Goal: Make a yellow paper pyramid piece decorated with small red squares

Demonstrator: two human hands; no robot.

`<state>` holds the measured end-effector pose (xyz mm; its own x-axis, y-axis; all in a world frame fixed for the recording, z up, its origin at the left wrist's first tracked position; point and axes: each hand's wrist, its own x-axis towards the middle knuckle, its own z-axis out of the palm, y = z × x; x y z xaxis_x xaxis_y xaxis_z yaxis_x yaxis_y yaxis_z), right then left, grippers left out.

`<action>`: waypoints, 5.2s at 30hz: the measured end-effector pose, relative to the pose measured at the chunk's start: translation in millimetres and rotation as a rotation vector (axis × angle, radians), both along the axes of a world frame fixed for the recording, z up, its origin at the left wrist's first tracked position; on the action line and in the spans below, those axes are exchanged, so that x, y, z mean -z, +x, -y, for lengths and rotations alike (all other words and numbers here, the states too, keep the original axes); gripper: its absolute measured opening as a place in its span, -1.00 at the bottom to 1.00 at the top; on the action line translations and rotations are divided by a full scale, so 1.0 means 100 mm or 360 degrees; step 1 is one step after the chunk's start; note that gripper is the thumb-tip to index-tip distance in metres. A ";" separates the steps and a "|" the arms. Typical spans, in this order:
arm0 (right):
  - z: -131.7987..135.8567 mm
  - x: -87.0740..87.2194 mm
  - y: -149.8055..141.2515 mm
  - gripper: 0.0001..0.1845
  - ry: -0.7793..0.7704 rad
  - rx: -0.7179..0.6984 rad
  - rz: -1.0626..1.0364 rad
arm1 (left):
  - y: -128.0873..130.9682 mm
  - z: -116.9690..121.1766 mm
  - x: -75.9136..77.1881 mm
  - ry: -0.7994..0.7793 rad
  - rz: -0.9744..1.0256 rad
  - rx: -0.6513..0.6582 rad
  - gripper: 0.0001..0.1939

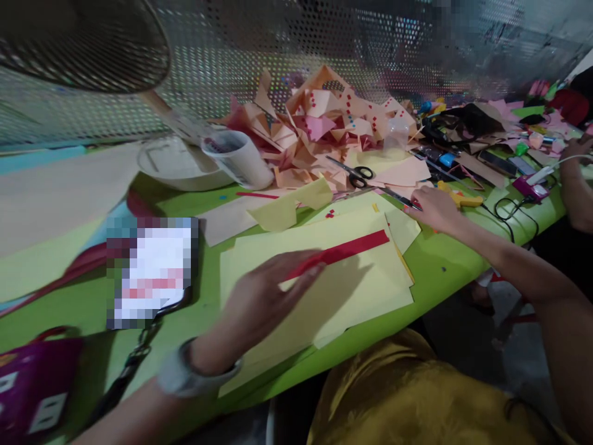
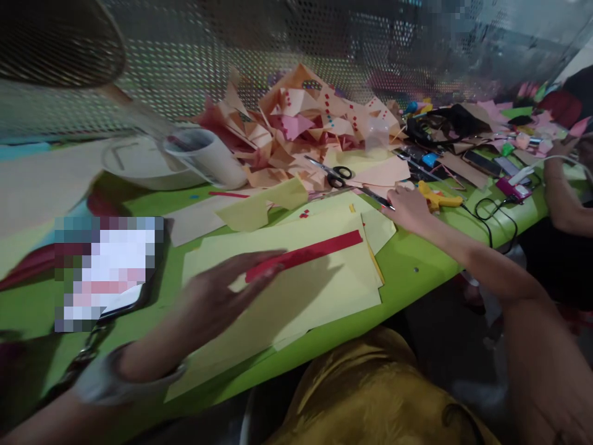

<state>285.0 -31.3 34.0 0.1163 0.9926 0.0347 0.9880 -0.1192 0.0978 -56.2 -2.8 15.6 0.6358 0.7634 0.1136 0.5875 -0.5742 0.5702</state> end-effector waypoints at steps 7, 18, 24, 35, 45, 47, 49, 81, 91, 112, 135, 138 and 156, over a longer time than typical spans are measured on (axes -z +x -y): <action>-0.04 0.11 0.13 -0.74 -0.0182 -0.0118 -0.0053 | 0.31 0.09 0.42 0.0458 -0.0409 0.0651 -0.14; 0.04 0.11 0.28 -0.74 -0.0084 -0.0070 -0.0323 | 0.03 -0.05 0.56 0.0649 -0.0445 0.0549 -0.17; 0.09 0.16 0.26 -0.73 0.0218 -0.0140 -0.0623 | -0.01 -0.09 0.58 0.0685 -0.0428 0.0533 -0.21; 0.20 0.24 -0.11 -0.62 -0.0020 -0.0384 -0.0473 | 0.02 -0.04 0.58 0.0708 -0.0374 0.0599 -0.16; 0.24 0.28 -0.17 -0.54 -0.0007 -0.0509 -0.0355 | 0.03 -0.03 0.56 0.0634 -0.0428 0.0590 -0.17; 0.27 0.29 -0.15 -0.52 0.0024 -0.0600 -0.0312 | 0.03 -0.02 0.56 0.0633 -0.0421 0.0591 -0.17; 0.29 0.30 -0.14 -0.53 0.0028 -0.0680 -0.0258 | 0.03 -0.02 0.56 0.0629 -0.0404 0.0585 -0.17; 0.33 0.30 0.08 -0.71 0.0013 -0.0590 -0.0477 | 0.13 0.02 0.50 0.0639 -0.0436 0.0590 -0.16; 0.39 0.29 0.10 -0.59 0.0017 -0.0728 -0.0379 | 0.13 0.02 0.50 0.0633 -0.0433 0.0585 -0.16; 0.45 0.28 -0.01 -0.57 0.0034 -0.1052 -0.0012 | 0.15 0.03 0.46 0.0564 -0.0526 0.0581 -0.16; 0.48 0.28 -0.11 -0.62 0.0235 -0.1075 0.0070 | 0.16 0.04 0.48 0.0566 -0.0440 0.0555 -0.15; 0.45 0.32 -0.10 -0.62 0.0242 -0.1104 0.0072 | 0.16 0.04 0.49 0.0559 -0.0439 0.0558 -0.15; 0.43 0.33 -0.12 -0.62 0.0259 -0.1181 0.0052 | 0.16 0.05 0.48 0.0607 -0.0455 0.0564 -0.15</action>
